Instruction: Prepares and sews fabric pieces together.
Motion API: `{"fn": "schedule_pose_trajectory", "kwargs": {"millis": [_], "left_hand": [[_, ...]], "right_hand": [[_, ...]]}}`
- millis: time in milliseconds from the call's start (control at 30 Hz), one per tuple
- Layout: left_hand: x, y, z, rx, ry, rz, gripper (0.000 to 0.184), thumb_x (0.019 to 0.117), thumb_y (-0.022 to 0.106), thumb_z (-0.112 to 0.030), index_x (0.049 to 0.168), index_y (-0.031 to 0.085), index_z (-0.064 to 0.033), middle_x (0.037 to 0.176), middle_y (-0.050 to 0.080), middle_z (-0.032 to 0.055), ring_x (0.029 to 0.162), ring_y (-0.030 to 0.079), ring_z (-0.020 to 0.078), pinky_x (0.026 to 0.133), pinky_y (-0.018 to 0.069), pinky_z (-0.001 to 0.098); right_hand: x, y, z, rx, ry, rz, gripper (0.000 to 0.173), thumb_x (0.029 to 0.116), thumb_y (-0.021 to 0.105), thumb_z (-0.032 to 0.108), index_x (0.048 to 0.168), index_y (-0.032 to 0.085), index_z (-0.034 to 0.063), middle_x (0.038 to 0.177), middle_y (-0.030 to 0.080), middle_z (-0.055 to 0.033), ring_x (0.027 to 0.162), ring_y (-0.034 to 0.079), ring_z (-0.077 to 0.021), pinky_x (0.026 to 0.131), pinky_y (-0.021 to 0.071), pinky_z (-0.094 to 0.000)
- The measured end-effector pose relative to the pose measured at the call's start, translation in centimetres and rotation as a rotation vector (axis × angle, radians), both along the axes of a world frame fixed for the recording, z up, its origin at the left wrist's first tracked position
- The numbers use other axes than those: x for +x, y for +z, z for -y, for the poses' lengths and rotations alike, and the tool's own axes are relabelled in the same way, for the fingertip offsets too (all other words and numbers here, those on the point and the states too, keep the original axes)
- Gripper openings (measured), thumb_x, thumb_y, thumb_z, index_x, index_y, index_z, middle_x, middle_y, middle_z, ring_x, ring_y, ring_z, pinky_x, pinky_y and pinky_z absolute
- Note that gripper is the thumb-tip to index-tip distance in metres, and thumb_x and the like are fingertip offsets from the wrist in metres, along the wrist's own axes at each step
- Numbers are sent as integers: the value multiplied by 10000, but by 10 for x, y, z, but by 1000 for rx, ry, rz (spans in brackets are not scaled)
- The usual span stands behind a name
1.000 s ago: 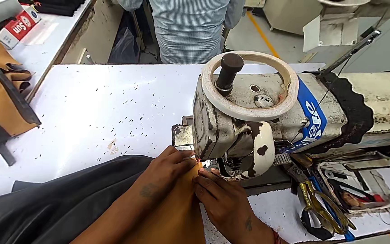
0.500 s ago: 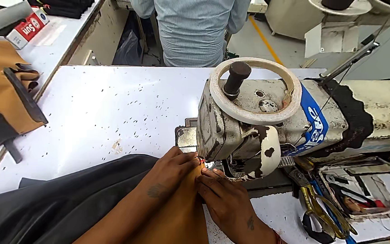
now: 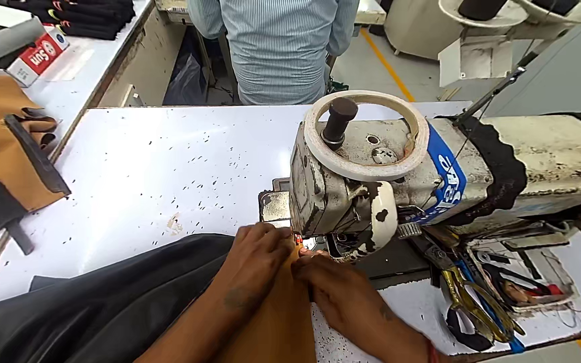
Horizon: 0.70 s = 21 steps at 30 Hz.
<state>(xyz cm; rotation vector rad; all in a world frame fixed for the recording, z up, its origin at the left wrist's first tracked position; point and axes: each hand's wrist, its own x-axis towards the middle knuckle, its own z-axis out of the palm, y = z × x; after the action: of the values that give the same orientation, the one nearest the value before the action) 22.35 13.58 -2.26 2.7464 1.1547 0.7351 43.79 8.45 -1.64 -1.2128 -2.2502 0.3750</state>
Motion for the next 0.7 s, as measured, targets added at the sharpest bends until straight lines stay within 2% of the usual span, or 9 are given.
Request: {"fn": "schedule_pose_trajectory", "kwargs": {"millis": [67, 133, 200, 300, 467, 500, 567, 633, 700], "left_hand": [[5, 1, 12, 36, 26, -22, 295, 1018, 479, -170, 1071, 769, -175, 1151, 723, 19, 1166, 662, 222, 1037, 501, 497], [6, -5, 17, 57, 56, -50, 342, 1054, 446, -289, 1149, 753, -173, 1214, 720, 9, 1230, 646, 216, 1077, 481, 506], [6, -10, 19, 59, 55, -50, 378, 1062, 433, -347, 1163, 752, -171, 1239, 716, 7, 1247, 636, 215, 1076, 484, 496], [6, -10, 20, 36, 56, -67, 386, 1059, 427, -355, 1204, 741, -184, 1263, 705, 4, 1278, 613, 219, 1082, 470, 512], [7, -10, 20, 11, 91, -122, 387, 1070, 399, -342, 1253, 712, -208, 1323, 676, -2, 1309, 593, 230, 1051, 480, 561], [8, -10, 21, 16, 94, -127, 391, 1069, 396, -343, 1245, 717, -205, 1324, 678, 0, 1305, 596, 234, 1045, 481, 563], [10, -10, 22, 28, 99, -139, 399, 1064, 394, -338, 1237, 722, -190, 1321, 680, 11, 1306, 595, 241, 1046, 476, 563], [10, -7, 22, 48, 104, -146, 402, 1061, 394, -337, 1224, 728, -184, 1287, 693, 13, 1280, 609, 240, 1038, 484, 537], [11, -6, 22, 54, 105, -144, 397, 1060, 394, -334, 1208, 730, -185, 1267, 698, 9, 1265, 615, 237, 1029, 491, 518]], "right_hand": [[15, 16, -18, -37, -60, 36, 216, 942, 556, 118, 1021, 758, 121, 953, 754, -27, 894, 731, -175, 779, 608, -393], [22, 43, -36, -132, -157, 167, 124, 897, 653, 90, 874, 736, 1, 786, 707, -162, 757, 719, -315, 671, 572, -496], [23, 68, -52, -401, -193, 282, 184, 977, 638, 100, 994, 729, -60, 935, 713, -252, 912, 703, -392, 813, 538, -550], [24, 69, -80, -729, -246, 210, 359, 1002, 632, 166, 1264, 640, -80, 1280, 648, -267, 1248, 593, -344, 1086, 419, -469], [38, -24, -108, -105, 9, 176, 373, 920, 691, 335, 1071, 725, -3, 1006, 729, -173, 970, 698, -244, 891, 550, -385], [31, 1, -96, -171, -28, 293, 340, 940, 656, 297, 1062, 731, -11, 1013, 737, -193, 984, 708, -273, 897, 550, -402], [9, 75, -79, -639, -104, 510, 306, 1044, 544, 129, 1236, 654, -82, 1247, 655, -287, 1218, 602, -387, 1052, 429, -488], [13, 81, -72, -614, -102, 541, 240, 1028, 566, 109, 1144, 703, -51, 1124, 695, -270, 1091, 658, -404, 936, 492, -537], [35, 70, -57, -339, -66, 457, 188, 1003, 606, 160, 1013, 738, 26, 902, 720, -181, 863, 714, -341, 750, 552, -538]]}}
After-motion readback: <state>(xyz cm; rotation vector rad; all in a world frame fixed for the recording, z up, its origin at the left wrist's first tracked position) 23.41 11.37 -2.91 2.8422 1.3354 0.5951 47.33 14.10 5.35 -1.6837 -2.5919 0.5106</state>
